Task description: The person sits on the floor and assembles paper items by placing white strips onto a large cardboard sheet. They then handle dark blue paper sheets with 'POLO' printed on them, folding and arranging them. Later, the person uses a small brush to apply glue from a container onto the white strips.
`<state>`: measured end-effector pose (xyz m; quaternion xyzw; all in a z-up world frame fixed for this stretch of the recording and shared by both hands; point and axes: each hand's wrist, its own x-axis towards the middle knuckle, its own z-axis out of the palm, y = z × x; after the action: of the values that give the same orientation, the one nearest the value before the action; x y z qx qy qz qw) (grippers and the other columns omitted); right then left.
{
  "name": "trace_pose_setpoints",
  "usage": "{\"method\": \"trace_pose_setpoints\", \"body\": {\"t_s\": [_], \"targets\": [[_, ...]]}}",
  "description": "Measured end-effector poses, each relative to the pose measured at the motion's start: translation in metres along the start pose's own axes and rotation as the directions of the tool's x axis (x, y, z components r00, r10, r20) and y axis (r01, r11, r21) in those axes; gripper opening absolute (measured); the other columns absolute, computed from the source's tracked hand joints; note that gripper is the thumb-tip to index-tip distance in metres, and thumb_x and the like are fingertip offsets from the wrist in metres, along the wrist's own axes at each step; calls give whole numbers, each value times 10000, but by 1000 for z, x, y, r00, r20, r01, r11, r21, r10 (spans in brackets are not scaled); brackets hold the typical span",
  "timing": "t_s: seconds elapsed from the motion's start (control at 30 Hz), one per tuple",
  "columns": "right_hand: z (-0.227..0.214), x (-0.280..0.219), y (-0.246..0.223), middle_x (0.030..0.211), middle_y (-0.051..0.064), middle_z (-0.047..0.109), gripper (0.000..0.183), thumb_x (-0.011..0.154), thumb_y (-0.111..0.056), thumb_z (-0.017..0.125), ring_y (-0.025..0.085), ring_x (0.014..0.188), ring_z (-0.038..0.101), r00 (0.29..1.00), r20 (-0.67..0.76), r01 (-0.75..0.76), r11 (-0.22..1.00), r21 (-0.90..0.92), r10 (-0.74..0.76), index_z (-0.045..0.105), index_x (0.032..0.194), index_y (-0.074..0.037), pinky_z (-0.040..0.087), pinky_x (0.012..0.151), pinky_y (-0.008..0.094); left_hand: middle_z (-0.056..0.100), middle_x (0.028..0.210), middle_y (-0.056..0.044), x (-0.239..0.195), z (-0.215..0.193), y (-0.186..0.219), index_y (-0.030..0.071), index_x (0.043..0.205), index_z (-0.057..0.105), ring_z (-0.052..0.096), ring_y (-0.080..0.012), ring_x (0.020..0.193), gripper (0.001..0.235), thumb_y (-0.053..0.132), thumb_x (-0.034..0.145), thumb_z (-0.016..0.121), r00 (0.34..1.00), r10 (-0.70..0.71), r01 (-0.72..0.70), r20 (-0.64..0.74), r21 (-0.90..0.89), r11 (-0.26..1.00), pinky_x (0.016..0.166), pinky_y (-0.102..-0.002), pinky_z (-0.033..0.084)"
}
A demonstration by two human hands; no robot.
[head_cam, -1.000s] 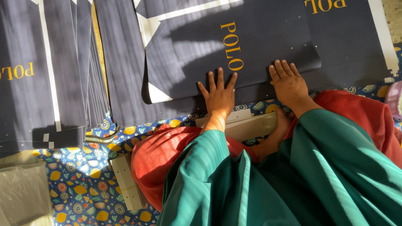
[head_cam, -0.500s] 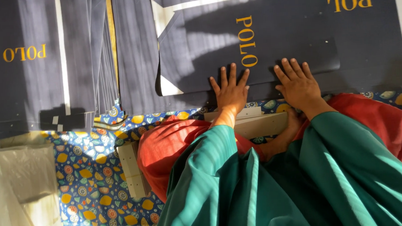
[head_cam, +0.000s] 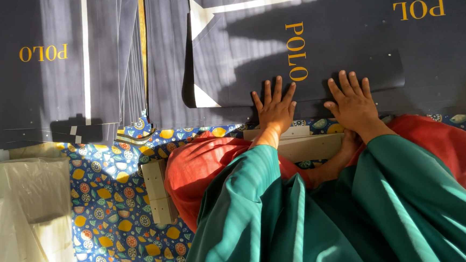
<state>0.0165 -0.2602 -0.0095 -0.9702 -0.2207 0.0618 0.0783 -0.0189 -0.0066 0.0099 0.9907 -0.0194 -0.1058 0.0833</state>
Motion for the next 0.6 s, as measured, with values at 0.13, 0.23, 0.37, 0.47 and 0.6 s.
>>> {"method": "trace_pose_setpoints", "body": {"t_s": [0.13,0.23,0.37,0.47,0.6], "targets": [[-1,4,-23,1715,267,320,757,1126,-667,311,503,1567,230,957,-291,28,996,85,-2,461,1648,-139,20,1217,708,-8,1769,-16,-2,-1,3,451,1663,139,-32,-357,1614,576,532,1119,312,1000,-13,12,27,16,1000,1202,-717,-134],[-1,18,-51,1708,264,361,672,1173,-586,348,490,1567,235,920,-391,18,997,74,13,538,1627,-129,14,1186,728,-10,1770,-16,1,-5,3,454,1663,131,-40,-350,1617,576,529,1119,306,999,-21,21,28,5,1000,1207,-712,-128],[11,21,-71,1713,230,306,596,1114,-550,357,484,1579,197,964,-209,-124,974,188,163,383,1650,-290,-2,1214,766,-8,1776,3,6,8,-2,468,1662,114,-27,-313,1630,572,548,1119,273,1000,-14,15,9,-59,998,1235,-678,-97],[2,19,-73,1710,243,323,618,1120,-588,339,491,1579,217,969,-178,-136,970,203,173,403,1649,-274,-5,1212,764,52,1770,-54,5,-22,-17,424,1656,168,11,-337,1629,573,522,1108,307,991,-132,134,22,-83,988,1233,-716,-35],[9,25,-68,1671,295,387,618,1166,-584,335,539,1535,288,948,-298,-58,982,181,111,435,1660,-227,21,1169,776,50,1762,-85,4,-62,-52,391,1656,175,-10,-349,1618,583,495,1101,322,945,-323,327,54,-103,939,1212,-737,-59]]}}
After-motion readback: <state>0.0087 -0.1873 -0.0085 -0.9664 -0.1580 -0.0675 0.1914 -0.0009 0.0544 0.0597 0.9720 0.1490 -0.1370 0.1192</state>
